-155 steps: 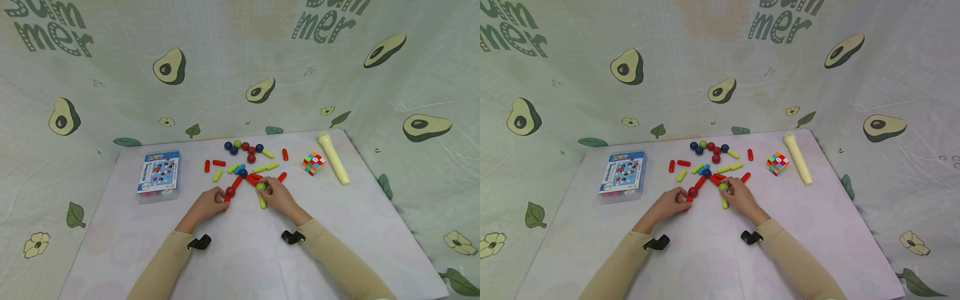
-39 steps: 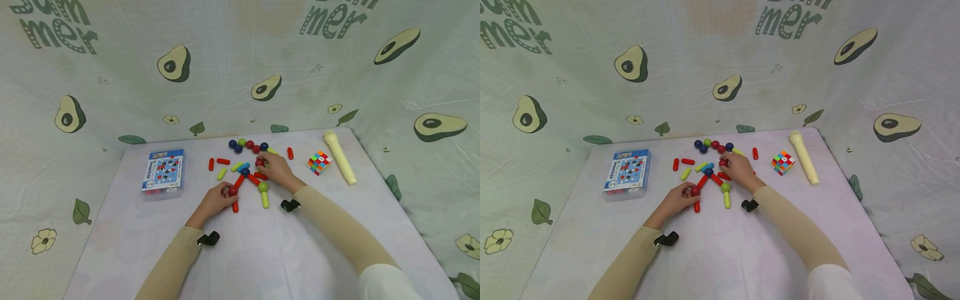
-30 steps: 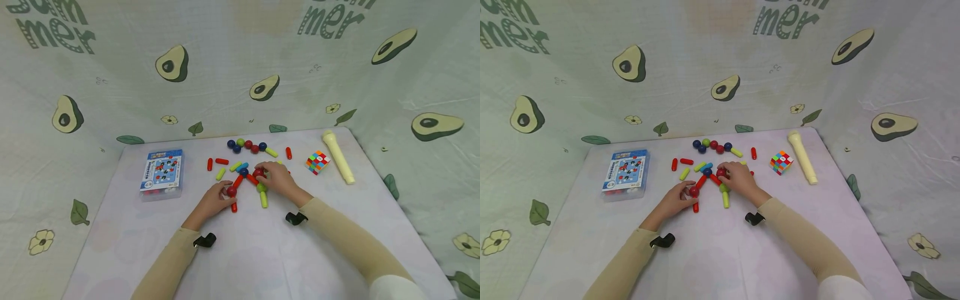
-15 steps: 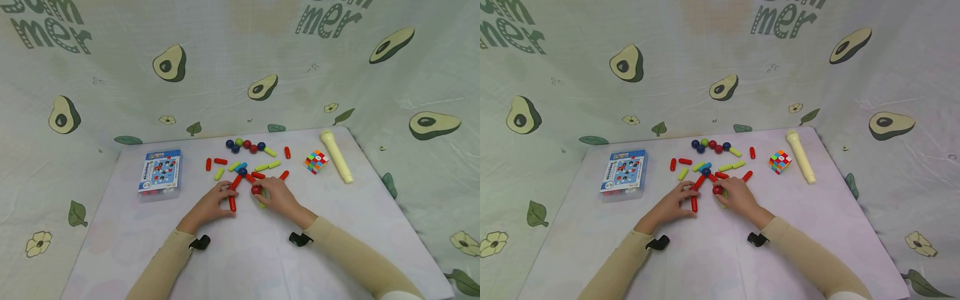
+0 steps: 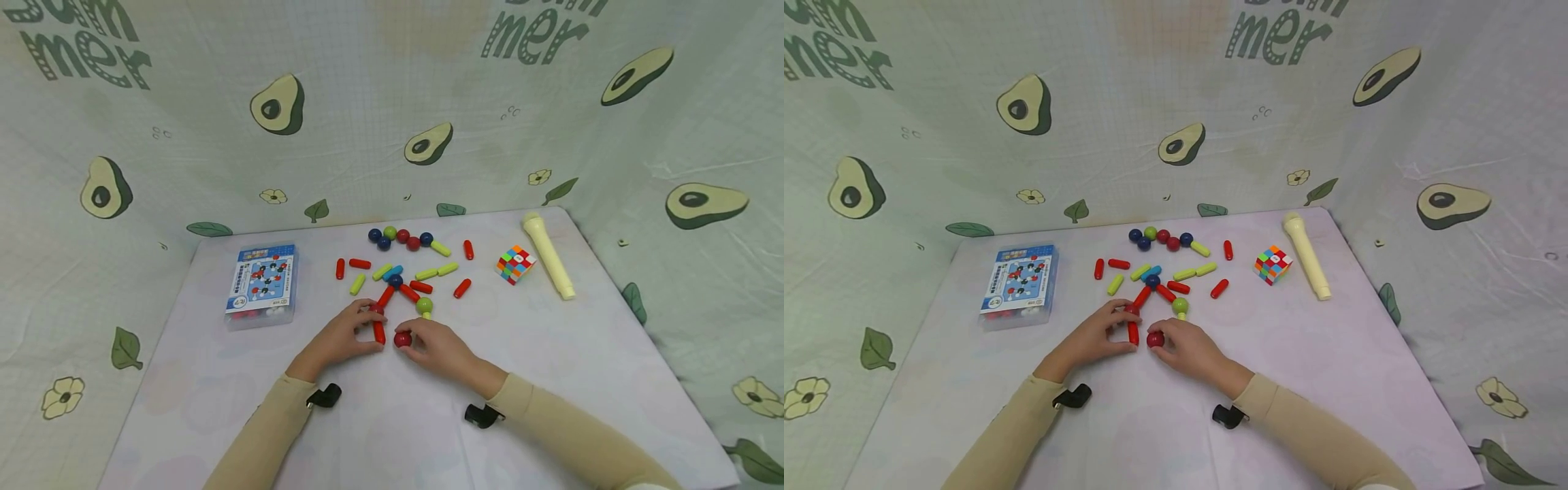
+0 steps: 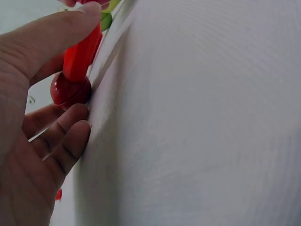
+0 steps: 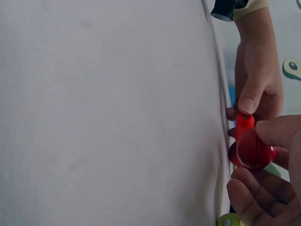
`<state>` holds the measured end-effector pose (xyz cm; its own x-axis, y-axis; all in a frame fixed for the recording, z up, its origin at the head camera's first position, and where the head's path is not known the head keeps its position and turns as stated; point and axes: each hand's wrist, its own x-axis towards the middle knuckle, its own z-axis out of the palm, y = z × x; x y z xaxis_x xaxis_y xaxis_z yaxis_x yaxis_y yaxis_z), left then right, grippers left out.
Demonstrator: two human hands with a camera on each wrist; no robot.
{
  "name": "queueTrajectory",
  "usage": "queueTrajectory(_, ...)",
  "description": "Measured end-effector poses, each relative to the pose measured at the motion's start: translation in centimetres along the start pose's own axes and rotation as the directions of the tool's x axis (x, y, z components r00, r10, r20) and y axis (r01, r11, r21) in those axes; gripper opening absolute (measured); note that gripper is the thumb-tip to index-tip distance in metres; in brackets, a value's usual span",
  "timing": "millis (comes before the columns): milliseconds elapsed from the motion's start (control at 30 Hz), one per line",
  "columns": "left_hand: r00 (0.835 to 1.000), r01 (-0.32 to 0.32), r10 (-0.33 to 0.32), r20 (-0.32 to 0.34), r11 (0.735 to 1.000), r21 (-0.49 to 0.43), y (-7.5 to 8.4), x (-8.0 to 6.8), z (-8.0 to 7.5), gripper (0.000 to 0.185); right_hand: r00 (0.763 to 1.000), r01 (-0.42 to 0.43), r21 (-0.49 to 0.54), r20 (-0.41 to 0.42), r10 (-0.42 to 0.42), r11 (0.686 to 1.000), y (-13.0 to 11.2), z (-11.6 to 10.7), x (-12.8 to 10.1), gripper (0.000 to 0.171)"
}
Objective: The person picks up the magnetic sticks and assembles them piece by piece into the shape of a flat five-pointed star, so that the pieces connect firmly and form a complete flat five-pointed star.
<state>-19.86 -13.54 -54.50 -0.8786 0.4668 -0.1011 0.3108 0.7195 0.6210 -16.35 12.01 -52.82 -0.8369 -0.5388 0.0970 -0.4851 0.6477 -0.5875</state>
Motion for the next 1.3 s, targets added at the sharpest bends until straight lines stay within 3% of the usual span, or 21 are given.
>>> queueTrajectory(267,1.0,-0.006,0.006,-0.002,0.998,-0.057,0.0,-0.1,-0.4,0.052,0.998,-0.04,0.095,0.045,0.036,0.995,-0.5,1.0,-0.3,0.037)
queueTrajectory(600,0.999,-0.023,0.021,-0.026,0.998,-0.066,-0.2,0.2,-0.1,0.056,0.999,0.031,0.025,0.038,-0.032,0.999,-1.0,2.0,0.1,0.034)
queueTrajectory(833,0.999,-0.033,0.031,-0.03,0.997,-0.066,-0.3,0.1,0.0,0.056,0.999,0.026,-0.004,0.038,-0.025,1.0,-1.2,2.4,0.3,0.036)
queueTrajectory(1300,0.998,-0.047,0.043,-0.052,0.995,-0.088,-0.3,-0.1,0.2,0.043,0.998,0.055,-0.016,0.002,-0.055,0.998,-1.2,2.5,0.5,0.039)
